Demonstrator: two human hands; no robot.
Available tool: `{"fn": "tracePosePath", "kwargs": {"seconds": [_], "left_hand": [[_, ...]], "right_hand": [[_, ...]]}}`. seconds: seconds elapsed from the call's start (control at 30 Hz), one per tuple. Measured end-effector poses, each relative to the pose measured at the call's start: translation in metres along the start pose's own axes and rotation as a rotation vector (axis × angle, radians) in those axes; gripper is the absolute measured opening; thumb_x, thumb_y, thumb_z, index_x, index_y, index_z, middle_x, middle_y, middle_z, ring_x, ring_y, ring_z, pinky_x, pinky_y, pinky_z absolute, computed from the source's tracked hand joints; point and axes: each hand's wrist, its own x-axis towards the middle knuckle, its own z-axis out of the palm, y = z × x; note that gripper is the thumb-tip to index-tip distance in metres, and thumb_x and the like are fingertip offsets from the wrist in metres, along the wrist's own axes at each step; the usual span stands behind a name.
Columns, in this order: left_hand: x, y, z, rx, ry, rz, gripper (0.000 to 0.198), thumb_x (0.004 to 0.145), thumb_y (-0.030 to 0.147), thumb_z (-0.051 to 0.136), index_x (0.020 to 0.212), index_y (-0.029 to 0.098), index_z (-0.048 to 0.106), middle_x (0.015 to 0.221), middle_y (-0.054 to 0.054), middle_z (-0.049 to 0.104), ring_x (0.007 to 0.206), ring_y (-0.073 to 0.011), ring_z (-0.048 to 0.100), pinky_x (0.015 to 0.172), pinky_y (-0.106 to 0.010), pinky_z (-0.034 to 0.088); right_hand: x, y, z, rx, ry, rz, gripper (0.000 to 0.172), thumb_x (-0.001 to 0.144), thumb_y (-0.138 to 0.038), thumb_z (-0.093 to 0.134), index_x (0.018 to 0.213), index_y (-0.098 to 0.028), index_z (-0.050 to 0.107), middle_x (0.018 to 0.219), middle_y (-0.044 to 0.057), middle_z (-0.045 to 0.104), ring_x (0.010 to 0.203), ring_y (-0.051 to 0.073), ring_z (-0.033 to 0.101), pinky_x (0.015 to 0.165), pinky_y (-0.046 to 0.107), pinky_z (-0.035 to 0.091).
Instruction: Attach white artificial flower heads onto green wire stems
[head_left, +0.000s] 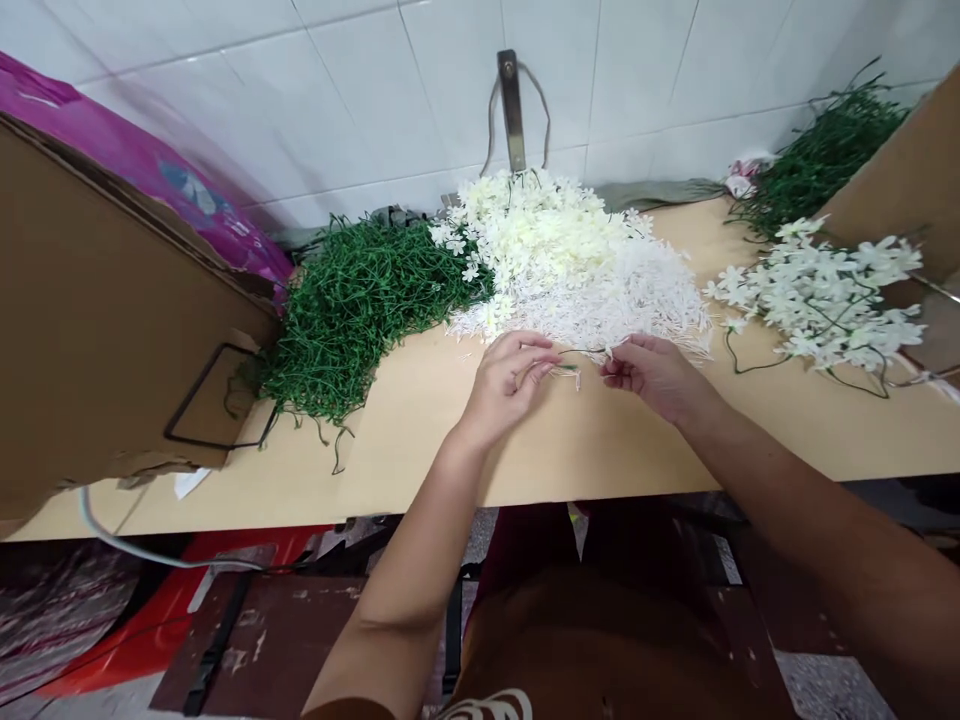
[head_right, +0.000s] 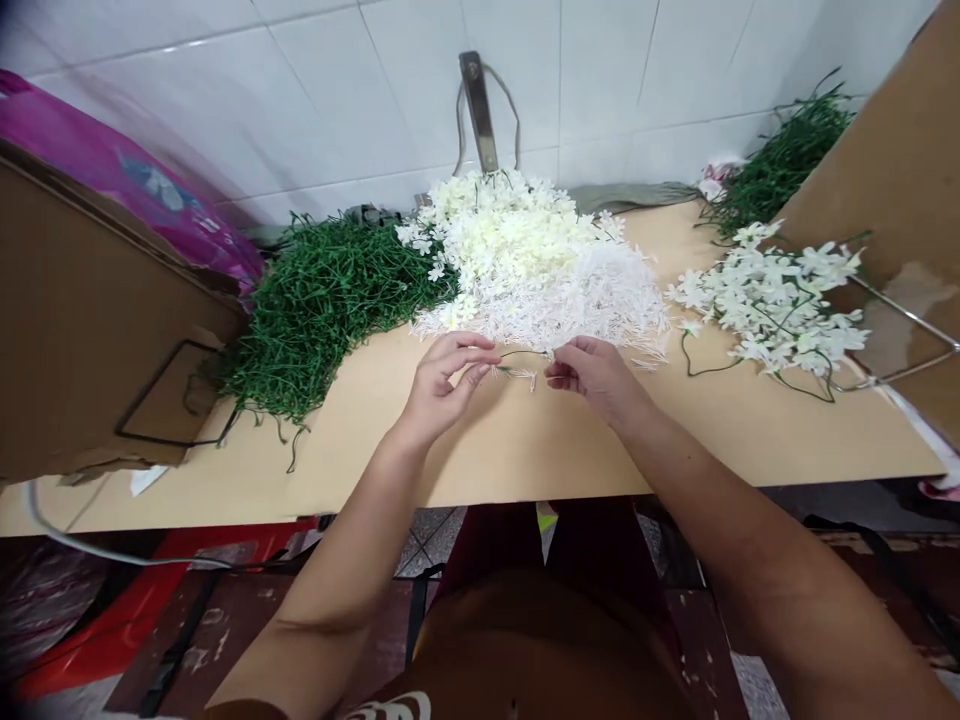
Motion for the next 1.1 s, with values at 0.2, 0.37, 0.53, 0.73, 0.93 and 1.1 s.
{"fn": "tracePosePath", "kwargs": {"seconds": [0.2,0.37,0.53,0.73,0.93,1.1], "left_hand": [[-0.038,0.036,-0.005,-0.041,-0.009,-0.082,0.017,0.091,0.03,0.059,0.094,0.021,0.073,0.099,-0.007,0.072,0.096,-0.0174,0.067,0.087,-0.034,0.053],[-0.057,0.052,-0.012,-0.206,0.142,-0.265,0.034,0.091,0.046,0.055,0.081,0.019,0.074,0.081,-0.006,0.071,0.08,-0.0162,0.066,0.077,-0.031,0.053],[-0.055,0.063,-0.005,-0.499,0.33,-0.482,0.036,0.075,0.054,0.072,0.083,0.019,0.071,0.082,-0.006,0.072,0.08,-0.0164,0.067,0.078,-0.031,0.055],[-0.057,0.061,-0.007,-0.612,0.391,-0.59,0.035,0.07,0.049,0.076,0.085,0.017,0.072,0.071,-0.003,0.069,0.064,-0.0108,0.059,0.063,-0.025,0.048],[-0.058,0.045,-0.017,-0.621,0.366,-0.729,0.039,0.06,0.049,0.08,0.08,0.016,0.072,0.067,-0.002,0.068,0.057,-0.0082,0.054,0.054,-0.022,0.041],[-0.049,0.041,-0.008,-0.65,0.2,-0.797,0.036,0.06,0.045,0.08,0.075,0.014,0.07,0.066,-0.002,0.066,0.054,-0.0086,0.052,0.053,-0.023,0.042]], "right_hand": [[-0.044,0.017,0.0,0.037,-0.092,0.039,0.025,0.05,-0.023,0.082,0.055,-0.018,0.058,0.052,-0.001,0.062,0.056,0.01,0.061,0.054,0.021,0.052],[-0.068,0.027,-0.004,0.012,-0.147,0.043,0.031,0.048,-0.03,0.083,0.059,-0.019,0.056,0.053,-0.002,0.064,0.055,0.01,0.06,0.056,0.022,0.051],[-0.084,0.031,-0.015,-0.096,-0.175,-0.004,0.033,0.054,-0.035,0.083,0.063,-0.019,0.055,0.057,-0.003,0.064,0.058,0.01,0.06,0.061,0.026,0.053],[-0.08,0.036,-0.029,-0.423,-0.278,-0.204,0.024,0.07,-0.04,0.072,0.078,-0.02,0.062,0.071,0.0,0.066,0.069,0.015,0.063,0.069,0.033,0.055],[-0.046,0.043,-0.031,-1.036,-0.207,-0.643,0.02,0.08,-0.017,0.055,0.094,-0.019,0.069,0.095,0.01,0.067,0.085,0.022,0.063,0.076,0.038,0.053],[-0.005,0.048,-0.017,-1.312,-0.186,-0.767,0.038,0.079,-0.006,0.051,0.11,-0.017,0.072,0.102,0.014,0.064,0.098,0.028,0.059,0.088,0.043,0.05]]}}
